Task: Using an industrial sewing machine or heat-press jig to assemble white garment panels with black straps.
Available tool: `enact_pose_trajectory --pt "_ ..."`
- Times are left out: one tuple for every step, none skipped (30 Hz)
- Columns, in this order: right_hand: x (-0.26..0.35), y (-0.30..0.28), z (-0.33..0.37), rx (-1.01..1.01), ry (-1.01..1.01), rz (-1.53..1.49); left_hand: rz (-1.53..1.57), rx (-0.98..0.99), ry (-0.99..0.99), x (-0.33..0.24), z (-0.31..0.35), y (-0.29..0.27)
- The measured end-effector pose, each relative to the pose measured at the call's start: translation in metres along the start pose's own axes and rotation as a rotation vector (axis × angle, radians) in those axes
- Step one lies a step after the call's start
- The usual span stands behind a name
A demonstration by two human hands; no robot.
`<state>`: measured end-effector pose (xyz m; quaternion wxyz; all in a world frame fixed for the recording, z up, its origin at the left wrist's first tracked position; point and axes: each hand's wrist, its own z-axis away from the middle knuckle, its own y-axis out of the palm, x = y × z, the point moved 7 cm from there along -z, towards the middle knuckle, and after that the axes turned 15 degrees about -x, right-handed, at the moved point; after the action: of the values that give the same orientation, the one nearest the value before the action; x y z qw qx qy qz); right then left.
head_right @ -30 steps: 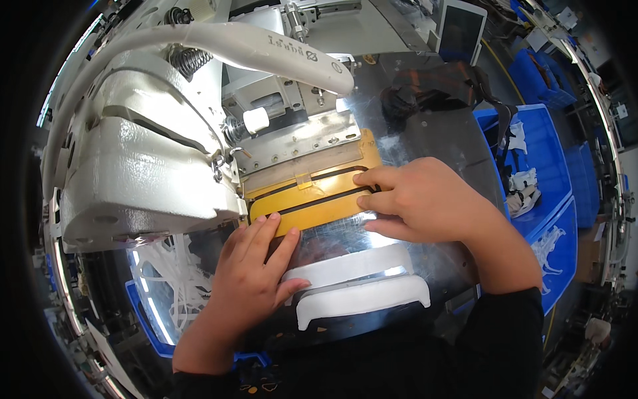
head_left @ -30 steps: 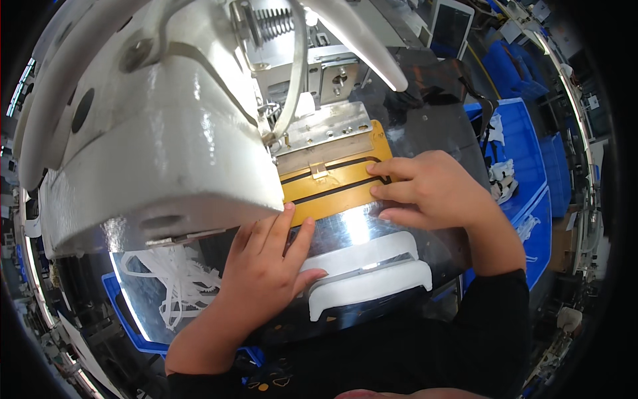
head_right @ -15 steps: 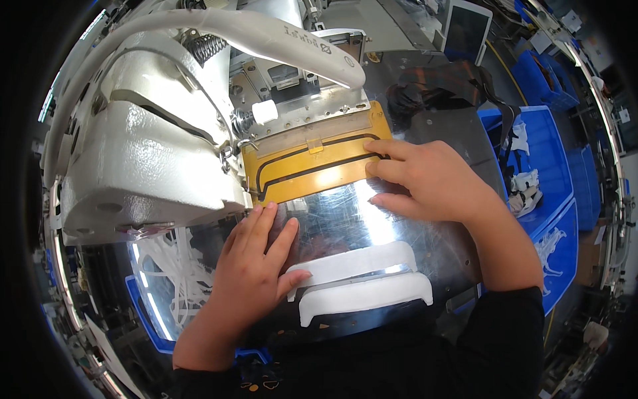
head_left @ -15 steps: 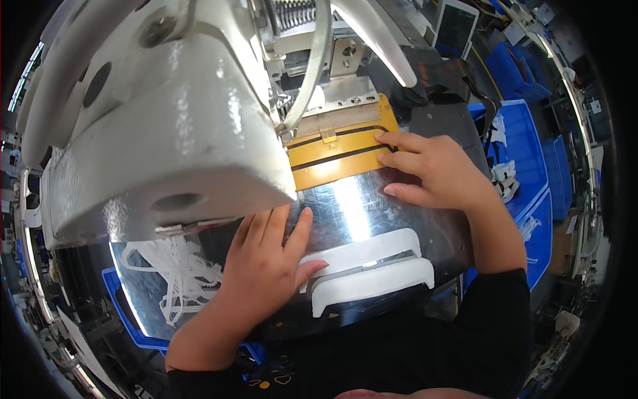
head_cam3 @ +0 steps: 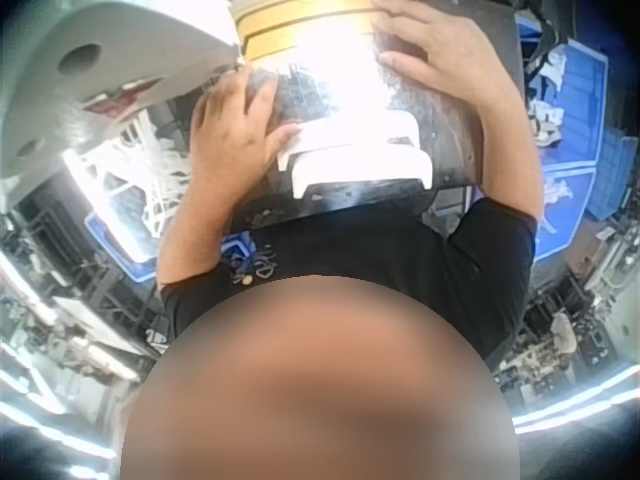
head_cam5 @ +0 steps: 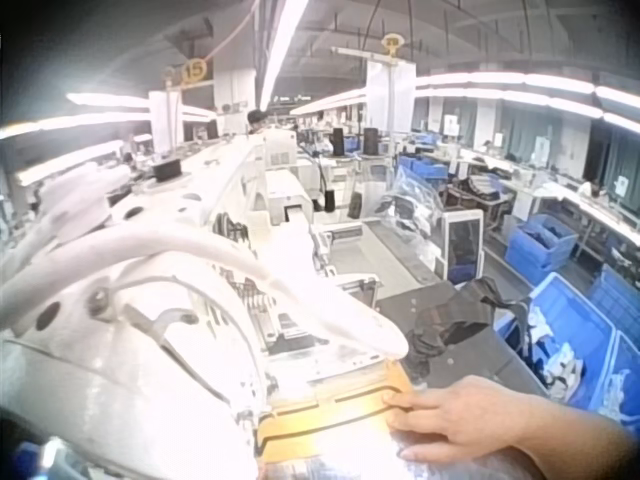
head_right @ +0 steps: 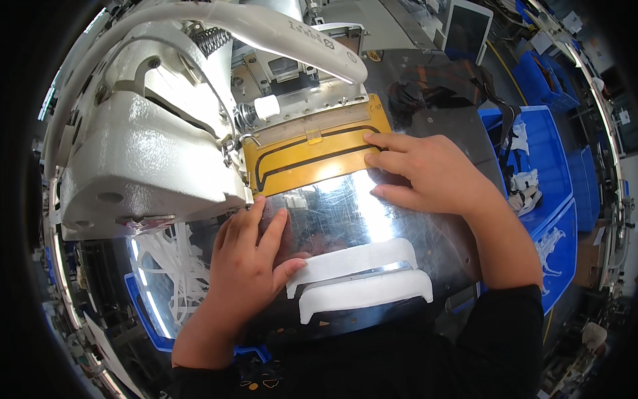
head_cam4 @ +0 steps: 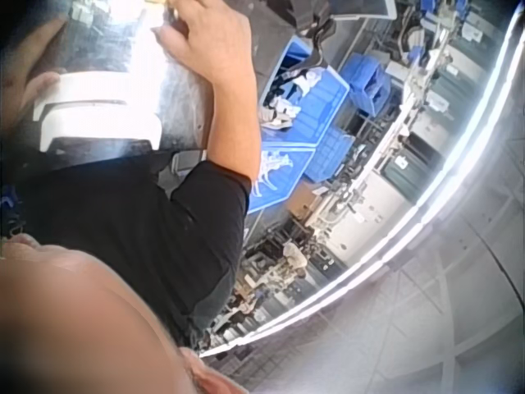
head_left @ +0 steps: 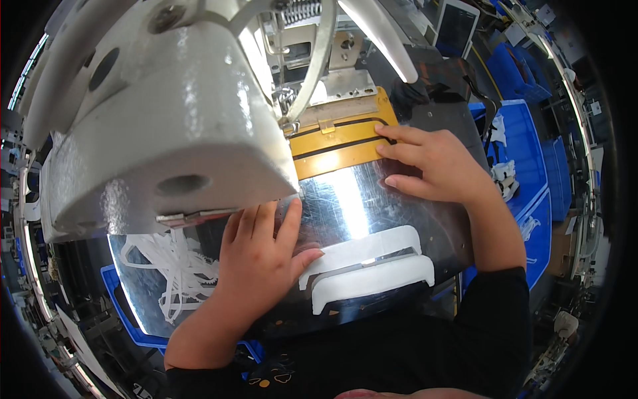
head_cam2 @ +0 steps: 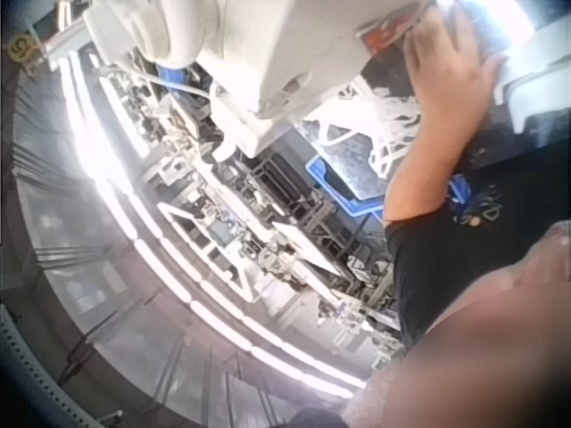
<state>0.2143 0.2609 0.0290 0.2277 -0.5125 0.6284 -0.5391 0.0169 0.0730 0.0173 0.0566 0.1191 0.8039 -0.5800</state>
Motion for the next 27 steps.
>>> enact_pose_trajectory --pt "-0.001 0.0 0.0 0.001 0.003 0.0 -0.008 -0.002 -0.005 0.001 -0.001 0.001" --pt "-0.001 0.0 0.0 -0.004 -0.001 -0.011 -0.006 0.0 -0.003 0.001 -0.001 0.002" --pt "0.0 -0.001 0.0 -0.009 -0.009 -0.021 -0.041 -0.014 -0.007 0.002 -0.001 0.001" --pt "0.001 -0.002 0.0 -0.009 -0.008 -0.021 -0.076 -0.027 -0.011 0.003 0.0 0.0" --pt "0.001 -0.001 0.0 -0.002 -0.002 -0.008 -0.075 -0.027 -0.009 0.003 0.0 0.0" --pt "0.001 -0.001 0.0 0.006 0.004 0.004 -0.09 -0.046 -0.035 0.005 0.0 -0.001" --pt "0.002 -0.001 0.0 0.007 0.007 0.005 -0.104 -0.064 -0.06 0.008 0.0 -0.003" --pt "0.003 -0.002 -0.001 -0.001 0.0 -0.005 -0.102 -0.063 -0.057 0.008 0.001 -0.002" --pt "0.005 -0.003 -0.002 -0.008 -0.011 -0.016 -0.114 -0.075 -0.069 0.01 0.001 -0.003" --pt "0.005 -0.003 -0.003 -0.008 -0.01 -0.016 -0.126 -0.088 -0.081 0.012 0.001 -0.004" --pt "0.006 -0.002 -0.003 0.001 -0.007 -0.015 -0.125 -0.087 -0.08 0.012 0.001 -0.004" --pt "0.006 -0.001 -0.003 0.009 -0.003 -0.014 -0.123 -0.089 -0.079 0.011 0.0 -0.005" --pt "0.006 -0.001 -0.003 0.009 -0.002 -0.014 -0.12 -0.091 -0.077 0.011 0.0 -0.005" --pt "0.007 -0.001 -0.002 0.007 -0.013 -0.014 -0.119 -0.09 -0.076 0.011 0.0 -0.004" --pt "0.008 -0.001 -0.001 0.003 -0.023 -0.015 -0.13 -0.096 -0.073 0.011 0.0 -0.004" --pt "0.009 -0.001 -0.002 0.003 -0.021 -0.016 -0.142 -0.102 -0.07 0.011 0.0 -0.004" --pt "0.01 -0.001 -0.003 0.011 -0.013 -0.022 -0.141 -0.1 -0.069 0.01 0.0 -0.005" --pt "0.011 -0.001 -0.004 0.018 -0.004 -0.026 -0.137 -0.102 -0.077 0.01 -0.001 -0.006" --pt "0.011 -0.001 -0.003 0.018 -0.001 -0.025 -0.132 -0.104 -0.086 0.011 -0.001 -0.007" --pt "0.012 -0.001 -0.003 0.003 -0.02 -0.027 -0.131 -0.103 -0.083 0.01 -0.001 -0.007" --pt "0.014 -0.001 -0.003 -0.011 -0.041 -0.03 -0.137 -0.103 -0.074 0.01 -0.001 -0.007" --pt "0.014 -0.002 -0.003 -0.012 -0.038 -0.03 -0.144 -0.104 -0.066 0.01 -0.001 -0.007" --pt "0.014 -0.001 -0.003 0.004 -0.036 -0.037 -0.143 -0.103 -0.064 0.01 -0.001 -0.007" --pt "0.015 0.0 -0.003 0.021 -0.035 -0.045 -0.142 -0.104 -0.067 0.01 -0.001 -0.007" --pt "0.015 0.001 -0.003 0.02 -0.034 -0.046 -0.142 -0.104 -0.07 0.01 -0.002 -0.007" --pt "0.017 0.001 -0.003 0.014 -0.04 -0.05 -0.142 -0.103 -0.069 0.009 -0.002 -0.008" --pt "0.019 0.001 -0.002 0.009 -0.044 -0.053 -0.143 -0.09 -0.088 0.01 -0.001 -0.008"
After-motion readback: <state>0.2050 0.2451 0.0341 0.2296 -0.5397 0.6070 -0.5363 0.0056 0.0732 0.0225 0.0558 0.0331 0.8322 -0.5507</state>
